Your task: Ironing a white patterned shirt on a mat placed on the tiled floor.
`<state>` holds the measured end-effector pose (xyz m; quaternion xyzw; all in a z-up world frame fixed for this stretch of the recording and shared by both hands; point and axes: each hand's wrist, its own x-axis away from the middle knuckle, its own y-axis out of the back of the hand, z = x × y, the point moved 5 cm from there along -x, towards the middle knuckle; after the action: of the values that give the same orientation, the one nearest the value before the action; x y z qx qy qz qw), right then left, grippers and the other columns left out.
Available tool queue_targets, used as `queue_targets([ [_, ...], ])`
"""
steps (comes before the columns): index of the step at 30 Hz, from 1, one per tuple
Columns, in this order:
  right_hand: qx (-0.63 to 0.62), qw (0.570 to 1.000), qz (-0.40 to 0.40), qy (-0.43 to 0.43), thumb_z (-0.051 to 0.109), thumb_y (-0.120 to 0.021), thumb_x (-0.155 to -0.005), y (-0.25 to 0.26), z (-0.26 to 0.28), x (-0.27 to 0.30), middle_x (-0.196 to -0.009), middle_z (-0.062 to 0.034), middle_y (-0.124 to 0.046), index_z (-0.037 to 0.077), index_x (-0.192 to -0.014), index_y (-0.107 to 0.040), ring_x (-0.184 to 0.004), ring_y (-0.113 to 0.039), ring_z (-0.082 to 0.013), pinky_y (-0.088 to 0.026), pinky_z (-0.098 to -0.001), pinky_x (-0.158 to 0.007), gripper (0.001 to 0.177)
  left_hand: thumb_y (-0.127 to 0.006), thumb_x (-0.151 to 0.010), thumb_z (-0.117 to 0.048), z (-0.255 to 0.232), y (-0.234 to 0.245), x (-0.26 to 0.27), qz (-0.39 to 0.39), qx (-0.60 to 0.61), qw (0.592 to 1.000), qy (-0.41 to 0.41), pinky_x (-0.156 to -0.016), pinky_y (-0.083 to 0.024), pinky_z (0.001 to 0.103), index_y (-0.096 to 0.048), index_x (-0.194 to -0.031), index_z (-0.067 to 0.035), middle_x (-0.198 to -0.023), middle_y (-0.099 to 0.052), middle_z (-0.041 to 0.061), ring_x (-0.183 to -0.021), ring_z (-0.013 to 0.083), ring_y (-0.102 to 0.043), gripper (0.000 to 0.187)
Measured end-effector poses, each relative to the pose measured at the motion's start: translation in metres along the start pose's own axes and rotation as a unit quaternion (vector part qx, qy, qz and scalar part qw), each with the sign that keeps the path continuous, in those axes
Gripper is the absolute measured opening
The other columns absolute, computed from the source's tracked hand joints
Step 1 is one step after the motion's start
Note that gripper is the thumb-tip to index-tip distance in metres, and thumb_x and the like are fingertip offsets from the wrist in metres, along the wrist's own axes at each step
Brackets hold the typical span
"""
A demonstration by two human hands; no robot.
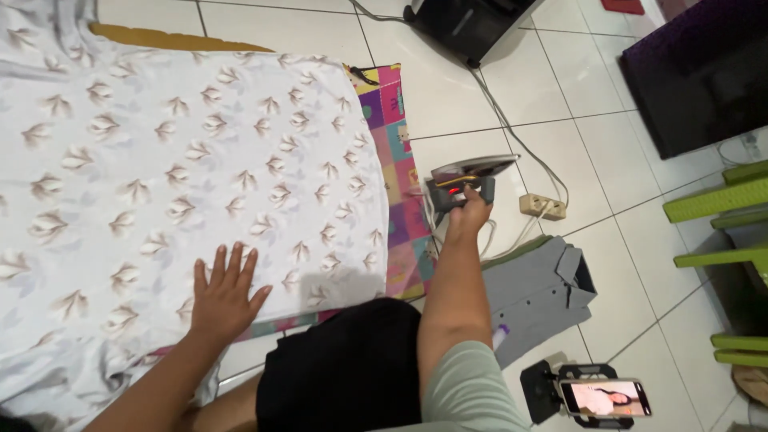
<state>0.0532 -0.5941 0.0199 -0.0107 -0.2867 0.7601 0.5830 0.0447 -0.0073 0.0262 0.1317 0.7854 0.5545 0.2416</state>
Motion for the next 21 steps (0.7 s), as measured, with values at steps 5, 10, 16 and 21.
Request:
queue_targets([
  [5,-0.041,0.992,0.033,0.114,-0.022,-0.064,-0.078,0.033,-0.017,-0.045,-0.091,-0.0073,-0.057,0.003,-0.107,-0.06,-0.084,-0.06,-0.0221,-0.056,-0.0372,-0.079,0.039,-0.052,-0.091,-0.055,0.0,-0.001,0.0,0.002,0.009,1.0,-0.011,-0.12,-0.02,0.069,-0.045,-0.153,-0.014,-0.16,-0.043,0.016,-0.151,0.0376,-0.035,0.075],
  [10,-0.038,0.991,0.046,0.118,-0.025,-0.059,-0.078,0.037,-0.004,-0.019,-0.091,-0.0083,-0.057,0.002,-0.105,-0.057,-0.084,-0.059,-0.0218,-0.054,-0.037,-0.078,0.038,-0.052,-0.091,-0.055,0.001,-0.003,-0.001,0.005,0.021,1.0,-0.004,-0.119,-0.019,0.07,-0.045,-0.153,-0.014,-0.161,-0.042,0.017,-0.152,0.0385,-0.033,0.075],
  [16,0.027,0.991,0.03,0.128,-0.024,-0.057,-0.074,0.052,0.02,0.036,-0.088,-0.0073,-0.055,0.003,-0.106,-0.058,-0.079,-0.057,-0.0222,-0.053,-0.0398,-0.068,0.042,-0.051,-0.094,-0.053,0.0,-0.003,0.002,-0.01,0.027,0.999,-0.017,-0.122,-0.018,0.07,-0.044,-0.155,-0.013,-0.162,-0.041,0.018,-0.154,0.0387,-0.033,0.073],
  [21,-0.003,0.99,0.029,0.137,-0.025,-0.057,-0.072,0.08,-0.01,0.0,-0.087,-0.0088,-0.055,0.002,-0.104,-0.056,-0.079,-0.059,-0.0231,-0.056,-0.041,-0.072,0.042,-0.051,-0.093,-0.054,0.002,-0.007,0.002,-0.005,0.026,1.0,-0.012,-0.12,-0.017,0.07,-0.044,-0.155,-0.013,-0.162,-0.04,0.018,-0.153,0.0389,-0.032,0.075],
])
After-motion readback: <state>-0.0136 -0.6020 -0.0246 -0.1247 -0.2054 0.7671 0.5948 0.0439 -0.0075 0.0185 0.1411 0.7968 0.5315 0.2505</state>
